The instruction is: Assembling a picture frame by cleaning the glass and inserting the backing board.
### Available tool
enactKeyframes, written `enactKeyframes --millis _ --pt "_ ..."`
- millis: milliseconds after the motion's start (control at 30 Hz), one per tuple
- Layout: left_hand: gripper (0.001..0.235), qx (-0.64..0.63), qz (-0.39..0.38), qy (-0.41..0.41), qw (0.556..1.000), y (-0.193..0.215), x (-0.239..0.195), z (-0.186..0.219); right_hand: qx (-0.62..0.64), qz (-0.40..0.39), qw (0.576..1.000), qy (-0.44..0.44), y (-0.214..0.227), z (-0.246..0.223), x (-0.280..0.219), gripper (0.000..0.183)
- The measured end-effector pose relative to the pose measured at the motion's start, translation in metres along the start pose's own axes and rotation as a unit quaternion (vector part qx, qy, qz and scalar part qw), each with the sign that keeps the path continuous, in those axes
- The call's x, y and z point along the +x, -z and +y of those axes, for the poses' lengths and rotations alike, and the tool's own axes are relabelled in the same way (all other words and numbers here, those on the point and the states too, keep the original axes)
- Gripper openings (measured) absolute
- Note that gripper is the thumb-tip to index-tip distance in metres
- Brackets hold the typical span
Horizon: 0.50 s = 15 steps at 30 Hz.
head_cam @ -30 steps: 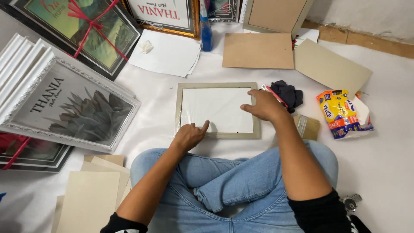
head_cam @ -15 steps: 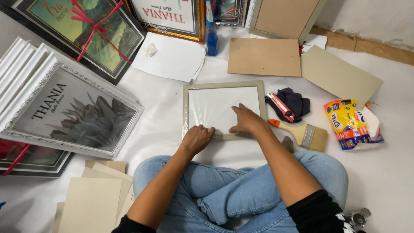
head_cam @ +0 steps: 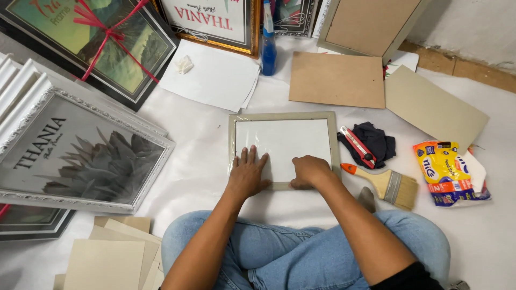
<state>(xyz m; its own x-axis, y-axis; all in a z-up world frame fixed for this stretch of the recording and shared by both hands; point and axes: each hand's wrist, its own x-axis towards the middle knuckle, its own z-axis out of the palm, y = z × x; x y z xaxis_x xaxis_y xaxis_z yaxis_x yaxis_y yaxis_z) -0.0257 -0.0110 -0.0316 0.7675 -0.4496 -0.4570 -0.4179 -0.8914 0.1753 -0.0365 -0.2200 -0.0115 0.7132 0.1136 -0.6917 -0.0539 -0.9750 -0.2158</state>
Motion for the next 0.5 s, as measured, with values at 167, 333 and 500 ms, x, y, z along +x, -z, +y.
enactKeyframes --millis 167,333,500 --pt "0.067 0.021 0.017 0.008 1.000 -0.013 0.017 -0.002 0.020 0.008 1.000 0.001 0.026 -0.011 -0.018 0.065" --pt "0.045 0.009 0.061 -0.002 0.998 -0.022 0.026 -0.014 0.335 0.148 0.930 -0.017 0.038 0.013 -0.001 0.053" --pt "0.044 -0.055 0.103 0.017 0.993 -0.023 0.029 -0.029 0.853 0.157 0.495 -0.055 0.049 0.076 0.052 0.035"
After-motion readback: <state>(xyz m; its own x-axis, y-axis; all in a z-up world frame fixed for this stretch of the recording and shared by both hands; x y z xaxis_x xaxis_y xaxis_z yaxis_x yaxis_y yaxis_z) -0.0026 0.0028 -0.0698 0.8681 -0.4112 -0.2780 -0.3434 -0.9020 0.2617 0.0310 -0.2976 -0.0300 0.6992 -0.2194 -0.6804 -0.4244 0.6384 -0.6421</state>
